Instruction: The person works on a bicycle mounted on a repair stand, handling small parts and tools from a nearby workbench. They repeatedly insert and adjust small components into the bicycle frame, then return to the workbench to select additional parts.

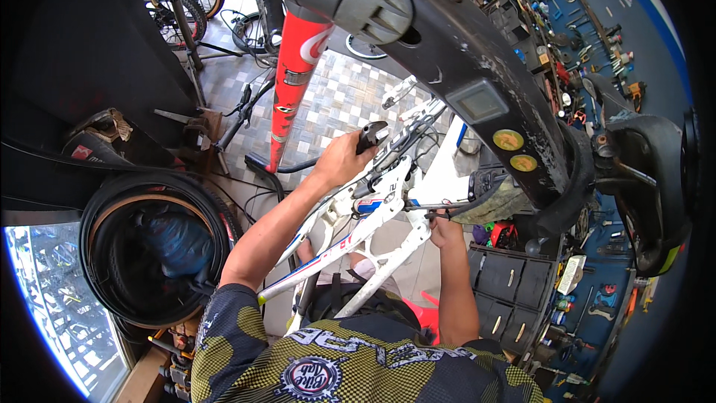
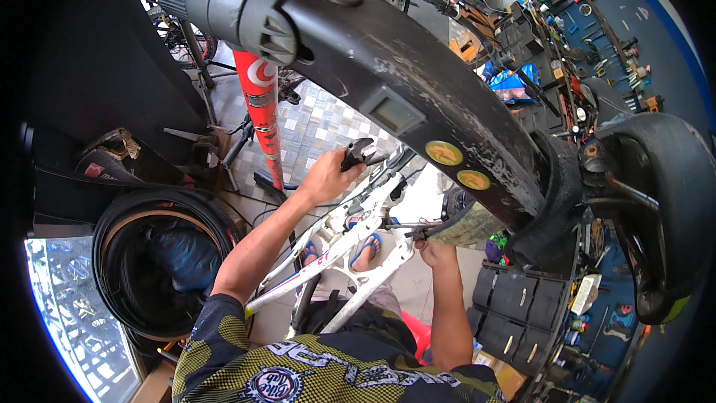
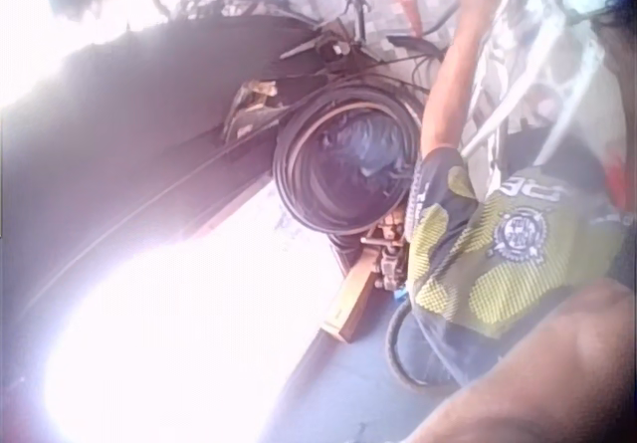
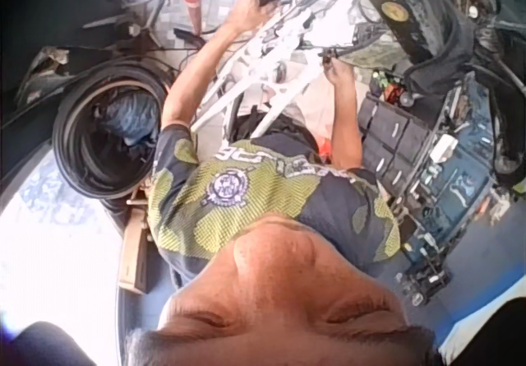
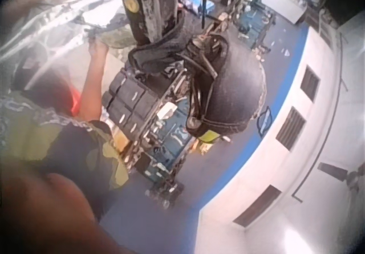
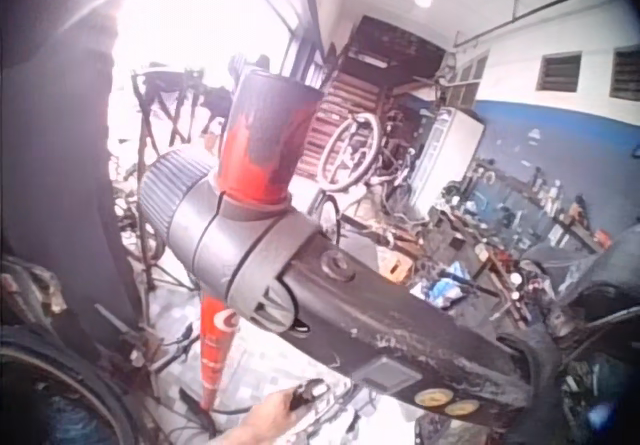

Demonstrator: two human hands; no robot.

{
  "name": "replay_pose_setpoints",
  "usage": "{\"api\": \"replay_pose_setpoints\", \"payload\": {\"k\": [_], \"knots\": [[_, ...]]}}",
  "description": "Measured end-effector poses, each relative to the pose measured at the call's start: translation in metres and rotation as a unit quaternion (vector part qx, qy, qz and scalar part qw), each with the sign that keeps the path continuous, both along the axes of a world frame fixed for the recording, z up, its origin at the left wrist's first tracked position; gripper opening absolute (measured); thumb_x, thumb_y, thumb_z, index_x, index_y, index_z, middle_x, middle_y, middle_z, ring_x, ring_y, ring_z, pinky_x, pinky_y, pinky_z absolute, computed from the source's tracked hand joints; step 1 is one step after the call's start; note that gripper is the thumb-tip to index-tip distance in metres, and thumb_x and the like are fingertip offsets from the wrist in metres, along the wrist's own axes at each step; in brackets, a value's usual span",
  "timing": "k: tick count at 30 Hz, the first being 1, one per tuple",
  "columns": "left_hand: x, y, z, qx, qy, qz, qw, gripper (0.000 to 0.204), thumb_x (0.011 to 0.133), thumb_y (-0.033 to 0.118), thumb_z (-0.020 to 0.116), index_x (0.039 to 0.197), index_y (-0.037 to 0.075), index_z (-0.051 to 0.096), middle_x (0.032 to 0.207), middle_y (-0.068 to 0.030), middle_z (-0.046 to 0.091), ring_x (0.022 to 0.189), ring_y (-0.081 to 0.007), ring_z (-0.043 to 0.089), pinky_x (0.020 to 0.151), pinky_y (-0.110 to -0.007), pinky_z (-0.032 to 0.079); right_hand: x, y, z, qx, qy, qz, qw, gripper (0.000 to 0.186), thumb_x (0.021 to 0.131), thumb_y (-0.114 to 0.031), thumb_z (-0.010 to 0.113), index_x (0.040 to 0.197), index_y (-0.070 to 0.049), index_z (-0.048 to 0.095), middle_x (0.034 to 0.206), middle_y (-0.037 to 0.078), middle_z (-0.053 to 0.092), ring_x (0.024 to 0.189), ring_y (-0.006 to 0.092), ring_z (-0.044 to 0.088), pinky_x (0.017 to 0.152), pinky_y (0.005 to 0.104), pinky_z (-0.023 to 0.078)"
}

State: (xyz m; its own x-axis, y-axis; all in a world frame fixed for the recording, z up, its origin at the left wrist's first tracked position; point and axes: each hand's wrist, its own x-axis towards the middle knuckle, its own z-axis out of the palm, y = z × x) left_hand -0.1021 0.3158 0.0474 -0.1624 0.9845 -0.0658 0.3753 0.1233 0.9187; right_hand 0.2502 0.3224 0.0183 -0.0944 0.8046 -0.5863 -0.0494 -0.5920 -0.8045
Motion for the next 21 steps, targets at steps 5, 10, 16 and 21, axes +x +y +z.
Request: {"api": "replay_pose_setpoints", "payload": {"k": [5, 10, 16, 21], "knots": [[0.000, 0.006, 0.006, -0.043, -0.129, -0.034, 0.990, 0.033, 0.089, 0.030, 0.082, 0.084, -0.001, 0.075, 0.064, -0.0008, 0.062, 0.059, -0.0126, 0.057, 0.057, -0.036, 0.047, -0.023, -0.008, 0.032, 0.055, 0.036, -0.027, 0.997, 0.012, 0.105, -0.014, 0.065, 0.117, -0.012, 0.063, 0.098, 0.003, 0.069, 0.085, 0.0165, 0.069, 0.063, 0.0285, 0.053], [-0.002, 0.006, 0.024, -0.043, -0.276, -0.044, 0.959, 0.018, 0.091, 0.016, 0.077, 0.105, 0.004, 0.081, 0.067, 0.0041, 0.060, 0.053, -0.0062, 0.051, 0.048, -0.027, 0.041, -0.026, -0.013, 0.055, 0.208, -0.021, 0.112, 0.971, 0.028, 0.104, -0.005, 0.063, 0.130, 0.002, 0.061, 0.114, 0.014, 0.070, 0.094, 0.0254, 0.072, 0.074, 0.0387, 0.060], [0.001, 0.012, 0.031, -0.058, -0.243, -0.057, 0.967, 0.019, 0.091, 0.006, 0.068, 0.107, 0.006, 0.076, 0.072, 0.0029, 0.062, 0.052, -0.0057, 0.045, 0.050, -0.026, 0.038, -0.024, -0.015, 0.086, 0.414, -0.332, 0.262, 0.806, 0.026, 0.091, -0.008, 0.073, 0.117, -0.005, 0.076, 0.115, 0.018, 0.074, 0.105, 0.0339, 0.072, 0.091, 0.0441, 0.056], [0.017, 0.013, 0.029, -0.076, -0.298, -0.070, 0.949, 0.006, 0.087, 0.001, 0.066, 0.090, 0.006, 0.065, 0.091, -0.0028, 0.075, 0.053, -0.0058, 0.046, 0.049, -0.025, 0.038, -0.028, -0.002, 0.084, 0.552, -0.377, 0.207, 0.714, 0.019, 0.089, -0.011, 0.072, 0.106, -0.005, 0.076, 0.103, 0.021, 0.075, 0.094, 0.0436, 0.071, 0.079, 0.0478, 0.057]]}}
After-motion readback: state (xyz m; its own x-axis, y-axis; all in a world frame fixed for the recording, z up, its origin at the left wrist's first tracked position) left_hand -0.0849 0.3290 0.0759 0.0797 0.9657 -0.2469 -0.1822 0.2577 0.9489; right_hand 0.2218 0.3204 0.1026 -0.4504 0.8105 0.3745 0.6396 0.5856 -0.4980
